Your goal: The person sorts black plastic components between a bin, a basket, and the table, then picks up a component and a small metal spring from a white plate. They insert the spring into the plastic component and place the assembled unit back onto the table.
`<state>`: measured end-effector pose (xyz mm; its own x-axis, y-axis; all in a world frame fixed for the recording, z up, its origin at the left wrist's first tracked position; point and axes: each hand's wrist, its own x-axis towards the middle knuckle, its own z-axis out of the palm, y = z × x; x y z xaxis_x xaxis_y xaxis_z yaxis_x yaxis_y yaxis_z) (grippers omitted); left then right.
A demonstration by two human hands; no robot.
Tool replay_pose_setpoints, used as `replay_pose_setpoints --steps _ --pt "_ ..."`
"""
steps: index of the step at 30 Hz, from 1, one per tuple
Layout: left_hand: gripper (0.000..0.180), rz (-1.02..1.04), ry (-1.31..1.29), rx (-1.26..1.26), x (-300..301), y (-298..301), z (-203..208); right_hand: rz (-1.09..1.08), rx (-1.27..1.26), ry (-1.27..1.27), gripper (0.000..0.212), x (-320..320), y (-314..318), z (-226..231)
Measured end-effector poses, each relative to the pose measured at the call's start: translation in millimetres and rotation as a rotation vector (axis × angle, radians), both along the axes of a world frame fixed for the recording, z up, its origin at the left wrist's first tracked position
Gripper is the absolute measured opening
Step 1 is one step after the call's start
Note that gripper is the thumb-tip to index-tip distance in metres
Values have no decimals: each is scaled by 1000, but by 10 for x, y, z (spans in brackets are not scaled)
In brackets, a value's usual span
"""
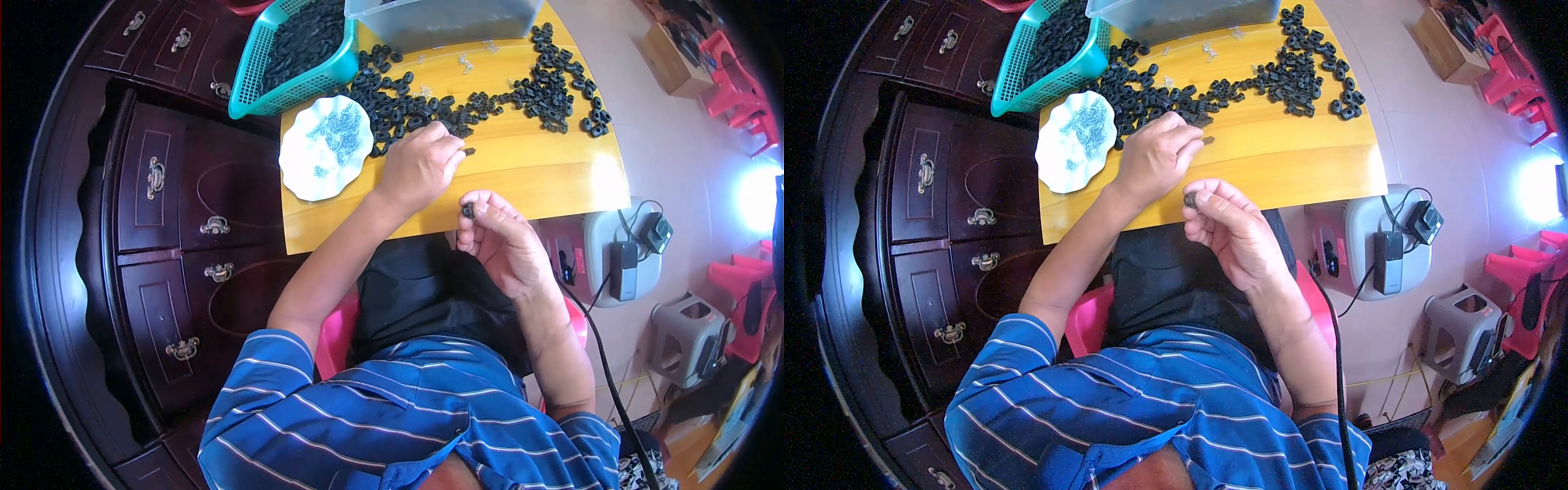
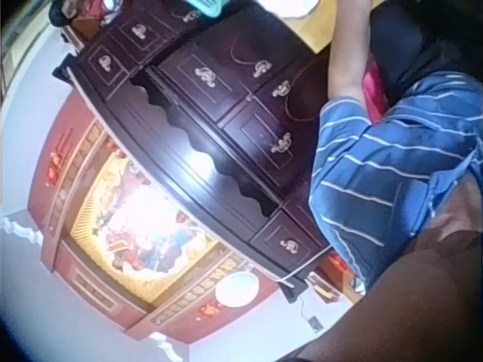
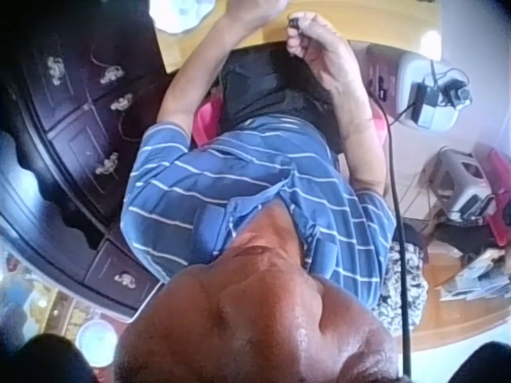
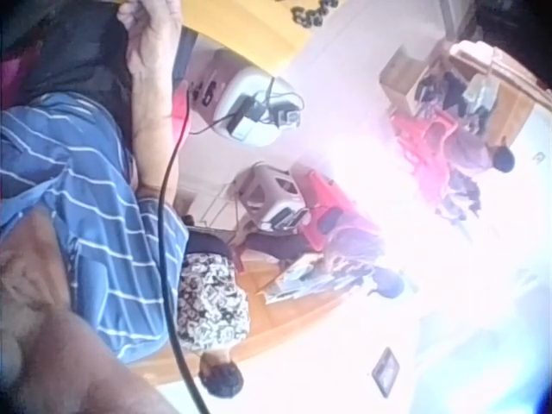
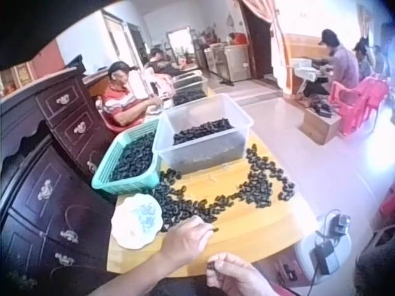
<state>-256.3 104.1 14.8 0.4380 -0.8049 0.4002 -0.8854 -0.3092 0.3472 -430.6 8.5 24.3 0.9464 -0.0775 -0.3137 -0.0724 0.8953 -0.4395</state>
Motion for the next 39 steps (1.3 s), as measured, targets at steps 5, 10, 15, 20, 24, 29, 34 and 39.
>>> replay_pose_setpoints --steps 5,10,15,20,24,29,34,39 --pt "13 17 5 9 5 -1 -17 -8 7 -2 20 4 -10 -3" --pt "12 -12 17 90 76 19 5 -8 16 -11 20 7 3 -35" --pt "12 -40 56 153 104 14 111 -15 31 -53 17 4 9 -69" --pt "11 -61 92 137 129 8 122 -15 11 -4 19 5 9 -26" --pt "8 -111 11 135 190 5 111 -15 11 -3 18 3 11 -34" --pt "5 -136 -23 150 203 -31 123 -21 15 -29 17 -1 2 -49" --pt "8 -117 -105 212 197 -50 155 -23 28 -56 15 -1 -11 -46" --pt "11 -147 -89 182 239 -6 133 -26 15 -18 18 -1 -13 -25"
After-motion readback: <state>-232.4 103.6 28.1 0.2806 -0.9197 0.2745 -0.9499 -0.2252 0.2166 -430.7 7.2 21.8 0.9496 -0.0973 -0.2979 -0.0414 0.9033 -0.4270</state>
